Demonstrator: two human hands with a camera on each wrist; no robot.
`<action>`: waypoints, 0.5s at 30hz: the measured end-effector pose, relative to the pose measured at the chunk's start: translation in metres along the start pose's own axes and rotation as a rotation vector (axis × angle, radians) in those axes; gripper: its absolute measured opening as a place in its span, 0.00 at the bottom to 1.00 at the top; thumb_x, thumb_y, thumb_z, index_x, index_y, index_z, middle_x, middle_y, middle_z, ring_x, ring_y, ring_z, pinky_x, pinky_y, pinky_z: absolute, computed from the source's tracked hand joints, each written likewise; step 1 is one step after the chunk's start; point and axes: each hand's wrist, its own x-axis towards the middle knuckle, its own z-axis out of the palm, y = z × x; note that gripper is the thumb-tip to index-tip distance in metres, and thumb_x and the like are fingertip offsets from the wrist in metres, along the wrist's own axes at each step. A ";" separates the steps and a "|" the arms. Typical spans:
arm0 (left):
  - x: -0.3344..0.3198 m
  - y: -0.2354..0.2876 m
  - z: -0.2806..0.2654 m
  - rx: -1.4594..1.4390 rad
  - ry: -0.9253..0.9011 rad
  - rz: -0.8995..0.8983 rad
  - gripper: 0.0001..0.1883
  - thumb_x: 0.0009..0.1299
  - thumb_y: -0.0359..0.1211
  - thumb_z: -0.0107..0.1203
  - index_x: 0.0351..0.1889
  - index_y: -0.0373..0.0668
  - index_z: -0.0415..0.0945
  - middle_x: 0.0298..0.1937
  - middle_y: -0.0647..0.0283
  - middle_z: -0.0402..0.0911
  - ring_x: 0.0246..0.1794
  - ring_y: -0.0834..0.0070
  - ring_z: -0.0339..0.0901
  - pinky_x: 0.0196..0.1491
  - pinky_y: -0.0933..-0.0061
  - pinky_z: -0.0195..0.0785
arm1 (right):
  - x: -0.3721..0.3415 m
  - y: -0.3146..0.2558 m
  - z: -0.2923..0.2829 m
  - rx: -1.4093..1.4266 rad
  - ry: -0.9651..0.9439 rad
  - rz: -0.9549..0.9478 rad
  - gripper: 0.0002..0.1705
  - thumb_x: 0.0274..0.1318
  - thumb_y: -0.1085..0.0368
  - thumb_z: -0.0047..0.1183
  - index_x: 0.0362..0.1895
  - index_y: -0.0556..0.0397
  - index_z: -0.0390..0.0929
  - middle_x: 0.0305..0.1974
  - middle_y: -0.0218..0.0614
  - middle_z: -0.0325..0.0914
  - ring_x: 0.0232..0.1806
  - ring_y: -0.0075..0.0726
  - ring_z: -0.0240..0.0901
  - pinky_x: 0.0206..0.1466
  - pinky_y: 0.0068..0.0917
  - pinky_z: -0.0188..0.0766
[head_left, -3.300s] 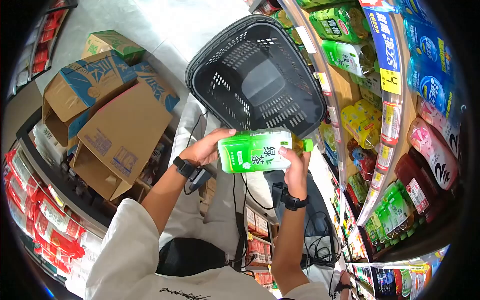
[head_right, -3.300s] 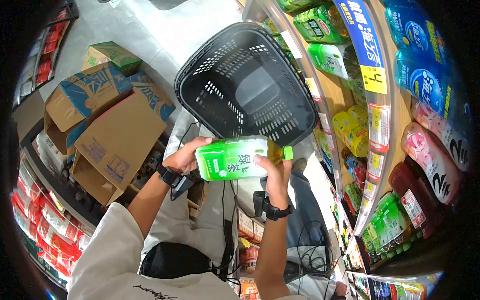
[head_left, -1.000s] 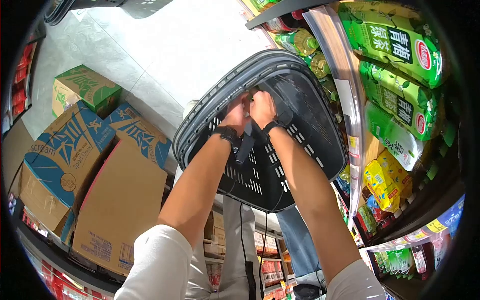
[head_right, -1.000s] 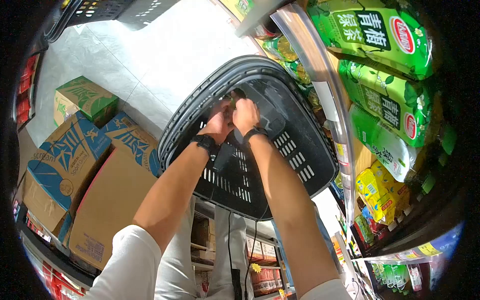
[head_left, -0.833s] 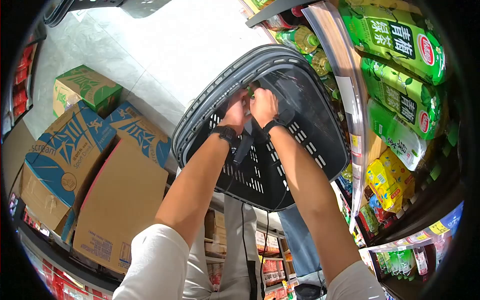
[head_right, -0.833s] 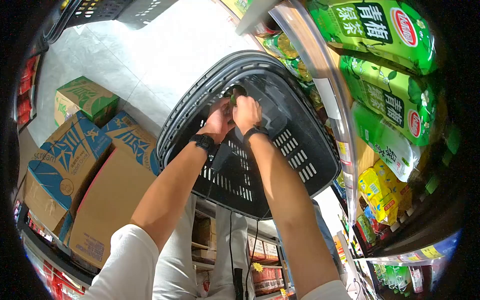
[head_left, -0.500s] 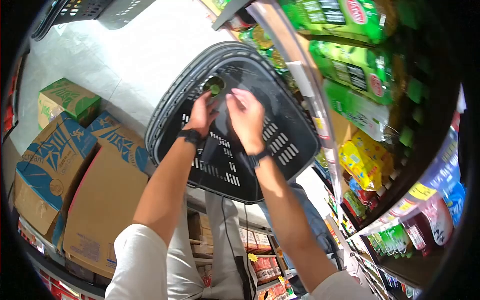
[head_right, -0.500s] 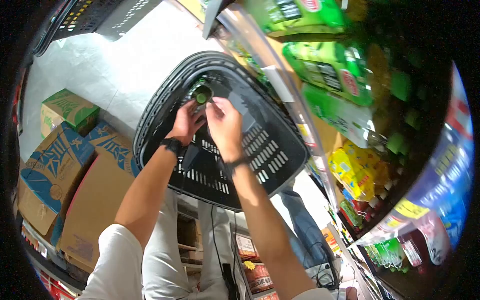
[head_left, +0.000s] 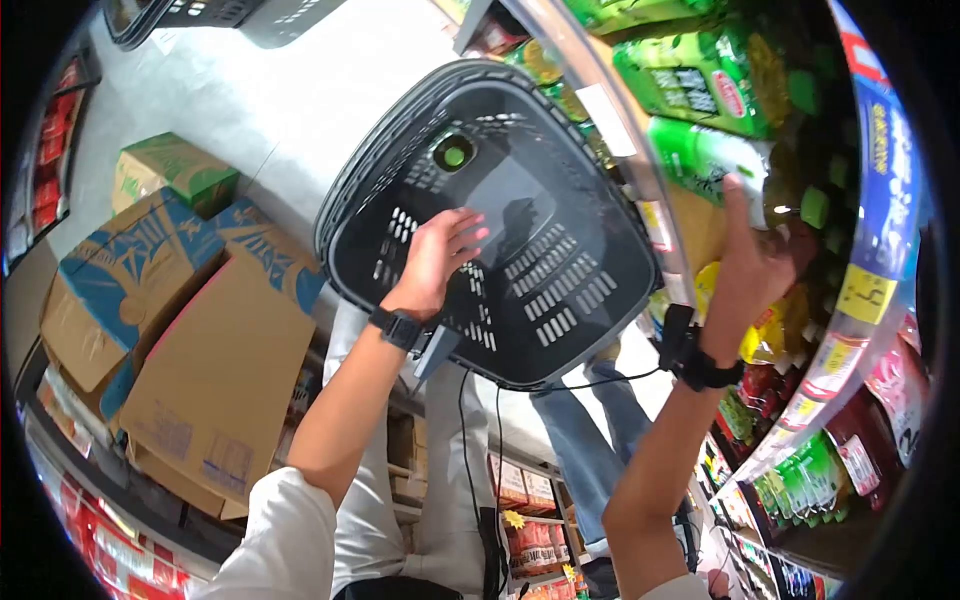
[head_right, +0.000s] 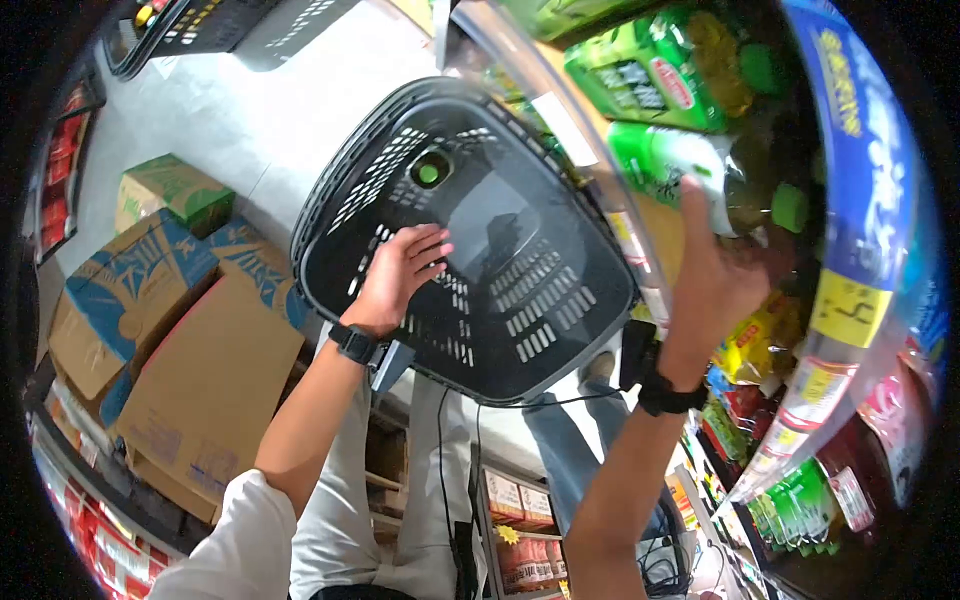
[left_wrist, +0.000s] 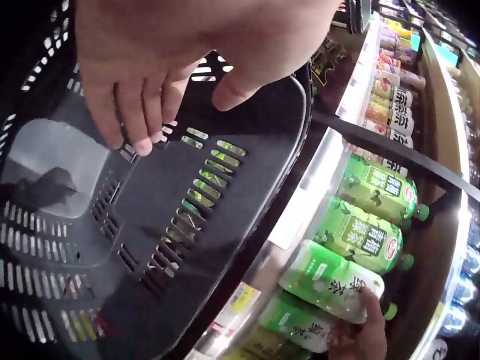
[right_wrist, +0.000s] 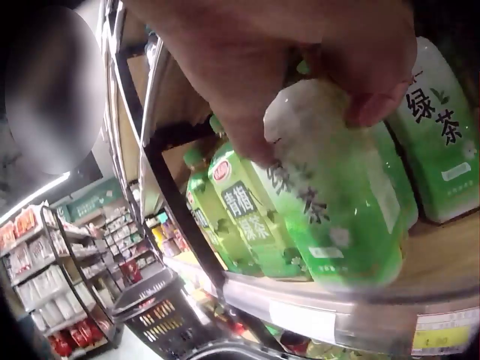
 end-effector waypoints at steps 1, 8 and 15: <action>-0.002 -0.001 -0.001 0.048 0.006 -0.003 0.30 0.80 0.46 0.44 0.69 0.31 0.67 0.69 0.52 0.75 0.67 0.63 0.74 0.70 0.61 0.64 | 0.000 -0.001 -0.003 -0.014 -0.033 -0.028 0.40 0.45 0.67 0.80 0.59 0.68 0.72 0.51 0.41 0.80 0.50 0.30 0.75 0.56 0.27 0.71; -0.007 -0.018 0.000 0.098 0.023 -0.045 0.29 0.79 0.46 0.44 0.66 0.31 0.70 0.65 0.51 0.78 0.66 0.63 0.75 0.71 0.60 0.64 | -0.015 0.002 -0.011 0.031 -0.214 0.007 0.34 0.45 0.68 0.80 0.56 0.61 0.78 0.55 0.34 0.79 0.52 0.27 0.75 0.58 0.28 0.72; -0.018 -0.038 0.024 0.114 -0.029 -0.076 0.21 0.76 0.39 0.56 0.60 0.36 0.73 0.55 0.55 0.84 0.57 0.67 0.81 0.63 0.65 0.71 | -0.066 -0.003 -0.024 -0.477 -0.035 -0.585 0.44 0.36 0.59 0.79 0.63 0.51 0.78 0.57 0.41 0.76 0.60 0.50 0.70 0.64 0.43 0.68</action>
